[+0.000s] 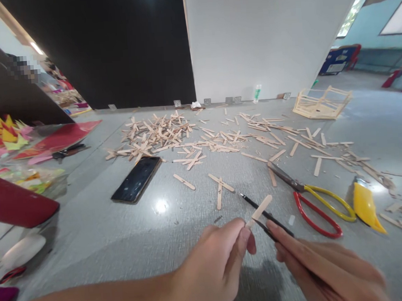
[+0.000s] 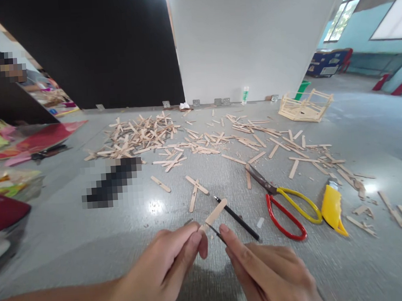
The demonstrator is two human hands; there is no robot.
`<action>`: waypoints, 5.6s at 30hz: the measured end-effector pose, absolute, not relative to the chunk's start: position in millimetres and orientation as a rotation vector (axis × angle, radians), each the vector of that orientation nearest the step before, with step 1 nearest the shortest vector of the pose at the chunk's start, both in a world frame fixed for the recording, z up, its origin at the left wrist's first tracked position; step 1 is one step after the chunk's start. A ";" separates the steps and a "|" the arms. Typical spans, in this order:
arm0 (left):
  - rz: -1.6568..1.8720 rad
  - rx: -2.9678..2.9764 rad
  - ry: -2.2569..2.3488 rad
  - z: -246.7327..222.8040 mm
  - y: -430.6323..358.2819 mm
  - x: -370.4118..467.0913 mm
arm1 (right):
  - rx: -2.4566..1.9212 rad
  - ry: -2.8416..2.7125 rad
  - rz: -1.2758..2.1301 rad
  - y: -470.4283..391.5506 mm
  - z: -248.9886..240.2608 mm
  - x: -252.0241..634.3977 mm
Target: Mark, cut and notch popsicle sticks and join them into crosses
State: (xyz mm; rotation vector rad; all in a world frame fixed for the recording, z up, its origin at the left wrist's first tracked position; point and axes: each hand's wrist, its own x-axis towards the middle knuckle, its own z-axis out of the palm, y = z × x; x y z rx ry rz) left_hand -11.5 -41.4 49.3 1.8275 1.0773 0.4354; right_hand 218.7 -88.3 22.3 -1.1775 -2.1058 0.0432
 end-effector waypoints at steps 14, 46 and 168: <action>0.459 2.058 1.147 38.5 -41.1 -13.2 | -1.238 -2.119 0.131 -92.5 18.8 220.4; 0.821 2.676 0.824 18.6 -35.5 -16.6 | -1.135 -1.863 0.547 -89.0 24.1 205.0; 0.949 2.299 0.972 40.4 -31.2 -15.5 | -1.166 -2.027 0.268 -95.1 22.7 208.6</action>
